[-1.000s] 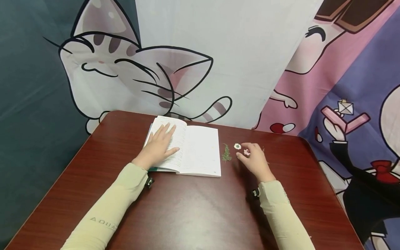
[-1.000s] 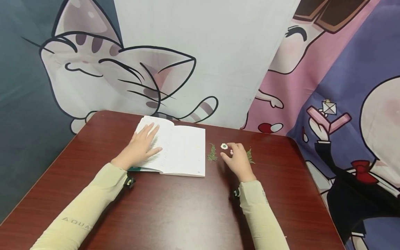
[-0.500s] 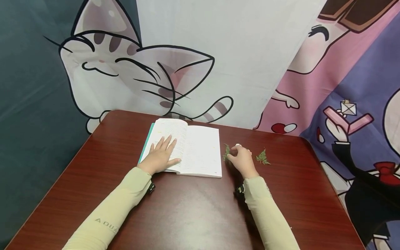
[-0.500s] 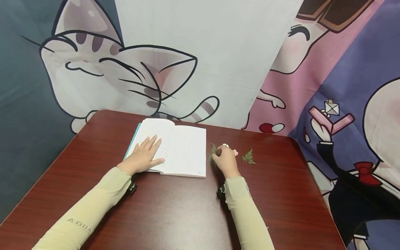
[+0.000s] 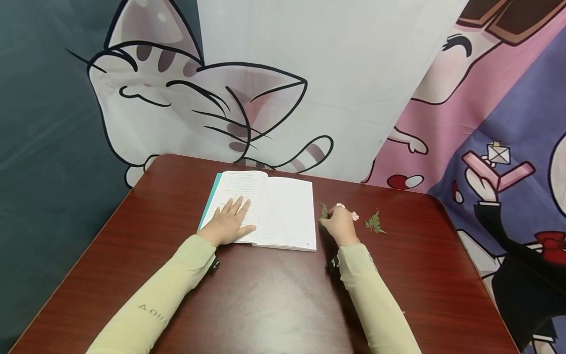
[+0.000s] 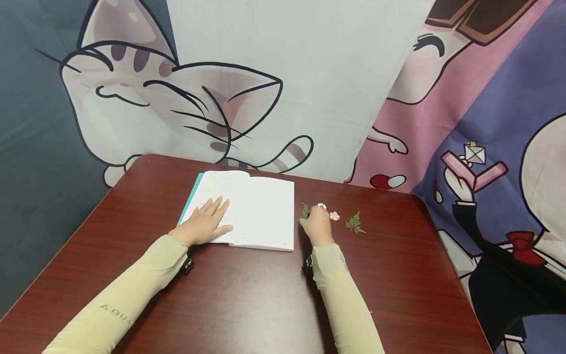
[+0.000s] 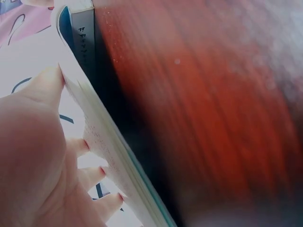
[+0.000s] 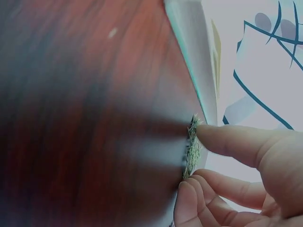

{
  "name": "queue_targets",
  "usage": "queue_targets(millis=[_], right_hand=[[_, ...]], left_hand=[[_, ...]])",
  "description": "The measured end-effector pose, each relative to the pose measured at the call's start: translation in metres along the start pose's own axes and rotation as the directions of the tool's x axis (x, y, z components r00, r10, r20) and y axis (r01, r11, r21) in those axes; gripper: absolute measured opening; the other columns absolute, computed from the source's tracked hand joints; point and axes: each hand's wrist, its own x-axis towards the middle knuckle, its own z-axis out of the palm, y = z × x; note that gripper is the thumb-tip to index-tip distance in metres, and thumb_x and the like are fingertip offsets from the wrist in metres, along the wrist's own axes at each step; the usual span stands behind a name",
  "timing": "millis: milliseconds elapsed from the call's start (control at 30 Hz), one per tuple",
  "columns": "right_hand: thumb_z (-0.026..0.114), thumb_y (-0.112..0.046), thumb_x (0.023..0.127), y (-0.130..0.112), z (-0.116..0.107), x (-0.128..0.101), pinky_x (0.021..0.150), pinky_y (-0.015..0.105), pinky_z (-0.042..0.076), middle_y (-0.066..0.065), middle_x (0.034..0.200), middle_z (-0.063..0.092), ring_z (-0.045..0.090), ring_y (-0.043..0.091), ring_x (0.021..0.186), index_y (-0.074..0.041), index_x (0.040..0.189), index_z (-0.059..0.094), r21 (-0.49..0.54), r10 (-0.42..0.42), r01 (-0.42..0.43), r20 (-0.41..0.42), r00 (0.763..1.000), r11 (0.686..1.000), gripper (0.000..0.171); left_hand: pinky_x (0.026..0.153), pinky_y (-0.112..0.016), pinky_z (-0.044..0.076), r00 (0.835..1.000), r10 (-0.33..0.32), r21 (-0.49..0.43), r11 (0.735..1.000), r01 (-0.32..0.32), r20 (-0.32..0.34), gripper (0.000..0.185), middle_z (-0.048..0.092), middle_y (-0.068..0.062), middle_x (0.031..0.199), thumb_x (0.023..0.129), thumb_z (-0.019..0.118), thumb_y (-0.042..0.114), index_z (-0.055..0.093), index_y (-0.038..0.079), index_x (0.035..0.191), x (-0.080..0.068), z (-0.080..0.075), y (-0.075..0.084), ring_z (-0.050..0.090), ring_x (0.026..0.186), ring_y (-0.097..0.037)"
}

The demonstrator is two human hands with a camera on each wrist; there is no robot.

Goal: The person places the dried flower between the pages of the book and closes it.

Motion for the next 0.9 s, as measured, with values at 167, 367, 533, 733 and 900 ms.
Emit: queue_targets(millis=[167,367,533,733,900], right_hand=[[0.079,-0.007,0.084,-0.003,0.002,0.002,0.084,0.051,0.055,0.027,0.098,0.07,0.067,0.041,0.092,0.014,0.103,0.067,0.034,0.061,-0.062,0.023,0.998,0.997,0.031],[0.079,-0.004,0.084,-0.006,0.002,0.004,0.083,0.05,0.055,0.025,0.101,0.07,0.067,0.039,0.094,0.01,0.104,0.068,0.107,0.136,-0.14,0.05,0.989,0.984,0.027],[0.077,-0.003,0.085,-0.007,0.002,0.004,0.084,0.05,0.055,0.025,0.103,0.07,0.067,0.04,0.096,0.01,0.102,0.07,0.128,0.151,-0.155,0.045,0.988,0.979,0.023],[0.074,-0.002,0.086,-0.005,0.005,0.005,0.084,0.052,0.055,0.026,0.102,0.069,0.067,0.042,0.096,0.01,0.1,0.07,0.115,0.142,-0.142,0.013,0.99,0.983,0.019],[0.076,-0.007,0.085,-0.007,0.004,0.005,0.074,0.048,0.055,0.02,0.083,0.071,0.064,0.031,0.074,0.008,0.081,0.072,0.075,0.145,-0.146,0.021,0.989,0.987,0.017]], left_hand=[[0.116,-0.071,0.01,1.0,0.003,-0.003,1.0,-0.003,0.011,0.08,0.006,-0.022,0.168,0.106,0.042,0.052,0.012,0.004,0.163,0.001,0.001,-0.002,0.005,0.153,-0.046],[0.117,-0.07,0.01,1.0,0.007,-0.007,1.0,-0.007,0.011,0.081,0.005,-0.022,0.168,0.106,0.042,0.053,0.011,0.004,0.163,0.002,0.002,-0.003,0.004,0.153,-0.046],[0.117,-0.07,0.009,1.0,0.01,-0.01,1.0,-0.01,0.015,0.083,0.004,-0.022,0.168,0.105,0.042,0.055,0.01,0.005,0.163,0.004,0.003,-0.005,0.003,0.153,-0.046],[0.117,-0.07,0.008,1.0,0.011,-0.024,1.0,-0.011,0.008,0.083,0.003,-0.019,0.169,0.105,0.042,0.056,0.009,0.007,0.164,0.009,0.01,-0.011,0.001,0.154,-0.044],[0.117,-0.07,0.008,1.0,0.016,-0.034,0.999,-0.016,0.006,0.083,0.004,-0.019,0.169,0.104,0.043,0.056,0.01,0.007,0.164,0.008,0.01,-0.012,0.001,0.154,-0.044]])
